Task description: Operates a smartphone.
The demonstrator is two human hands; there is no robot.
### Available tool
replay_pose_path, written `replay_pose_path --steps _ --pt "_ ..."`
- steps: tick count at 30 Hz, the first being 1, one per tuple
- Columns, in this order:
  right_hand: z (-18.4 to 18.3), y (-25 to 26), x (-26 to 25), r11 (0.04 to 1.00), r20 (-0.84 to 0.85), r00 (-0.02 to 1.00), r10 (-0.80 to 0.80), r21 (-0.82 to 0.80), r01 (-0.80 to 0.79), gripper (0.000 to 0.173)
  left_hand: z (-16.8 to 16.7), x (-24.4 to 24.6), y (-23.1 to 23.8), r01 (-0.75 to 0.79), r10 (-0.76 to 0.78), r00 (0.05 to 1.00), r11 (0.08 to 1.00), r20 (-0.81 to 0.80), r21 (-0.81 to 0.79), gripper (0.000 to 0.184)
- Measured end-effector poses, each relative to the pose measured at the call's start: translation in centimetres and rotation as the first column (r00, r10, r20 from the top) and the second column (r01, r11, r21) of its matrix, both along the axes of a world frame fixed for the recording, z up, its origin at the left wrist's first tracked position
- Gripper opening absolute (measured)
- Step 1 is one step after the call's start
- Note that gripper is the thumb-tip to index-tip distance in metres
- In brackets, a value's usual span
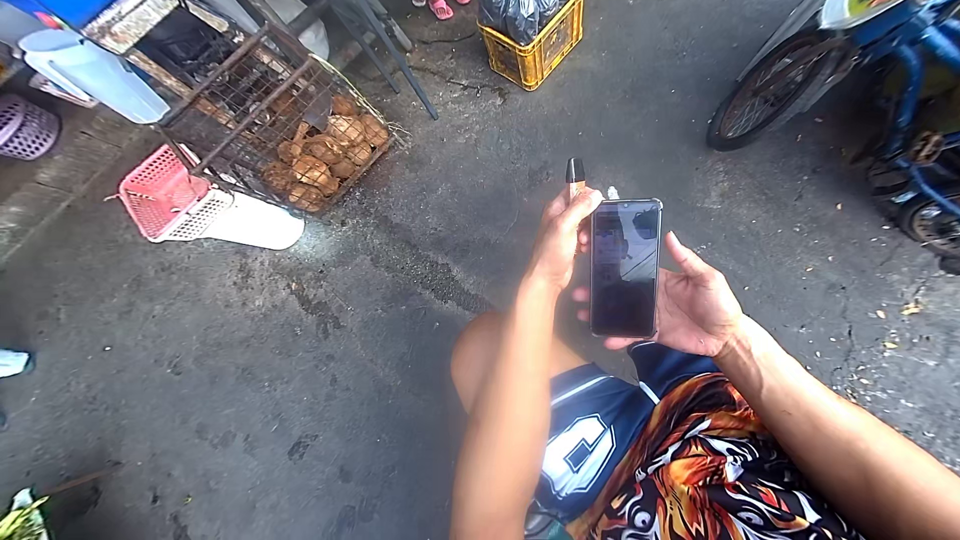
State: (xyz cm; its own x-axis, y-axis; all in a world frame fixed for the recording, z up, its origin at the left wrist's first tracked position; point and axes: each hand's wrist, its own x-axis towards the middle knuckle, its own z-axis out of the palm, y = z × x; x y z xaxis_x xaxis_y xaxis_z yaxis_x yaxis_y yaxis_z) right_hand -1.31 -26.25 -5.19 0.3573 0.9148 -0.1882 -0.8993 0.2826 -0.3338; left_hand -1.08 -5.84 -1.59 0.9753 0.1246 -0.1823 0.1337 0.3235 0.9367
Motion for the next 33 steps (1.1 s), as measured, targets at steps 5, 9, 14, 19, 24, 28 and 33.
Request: replay_pose_path --steps 5,9,14,19,24,28,33 --pt "-0.5 -0.2 0.0 0.999 -0.08 0.997 0.022 0.051 -0.018 0.082 0.7 -1.2 -0.1 0.08 -0.067 0.993 0.986 -0.092 0.145 0.018" --pt "-0.7 -0.3 0.1 0.994 -0.065 0.997 0.029 0.108 -0.022 0.075 0.1 0.3 -0.1 0.08 -0.08 0.997 0.996 -0.008 0.029 0.017" --pt "-1.0 -0.4 0.1 0.987 -0.047 0.998 0.035 0.16 -0.027 0.074 -0.5 0.8 -0.2 0.098 -0.096 0.994 0.994 0.044 -0.039 0.016" --pt "-1.1 -0.7 0.4 0.988 -0.041 0.999 0.021 0.153 -0.015 0.073 -0.7 1.0 -0.2 0.102 -0.101 0.994 0.994 0.05 -0.025 0.014" --pt "-0.7 -0.6 0.3 0.993 -0.025 1.0 -0.001 0.116 0.004 0.074 -0.7 1.2 -0.3 0.094 -0.094 0.995 0.995 0.041 -0.022 0.014" --pt "-0.7 0.0 0.1 0.996 0.05 0.998 -0.029 0.081 0.025 0.074 -0.5 1.1 -0.1 0.058 -0.058 0.998 0.998 0.017 -0.016 0.013" --pt "-1.1 0.0 -0.1 0.997 0.149 0.987 -0.053 -0.042 0.06 0.052 -0.6 1.0 0.2 0.029 -0.029 1.0 1.0 0.009 -0.008 0.013"
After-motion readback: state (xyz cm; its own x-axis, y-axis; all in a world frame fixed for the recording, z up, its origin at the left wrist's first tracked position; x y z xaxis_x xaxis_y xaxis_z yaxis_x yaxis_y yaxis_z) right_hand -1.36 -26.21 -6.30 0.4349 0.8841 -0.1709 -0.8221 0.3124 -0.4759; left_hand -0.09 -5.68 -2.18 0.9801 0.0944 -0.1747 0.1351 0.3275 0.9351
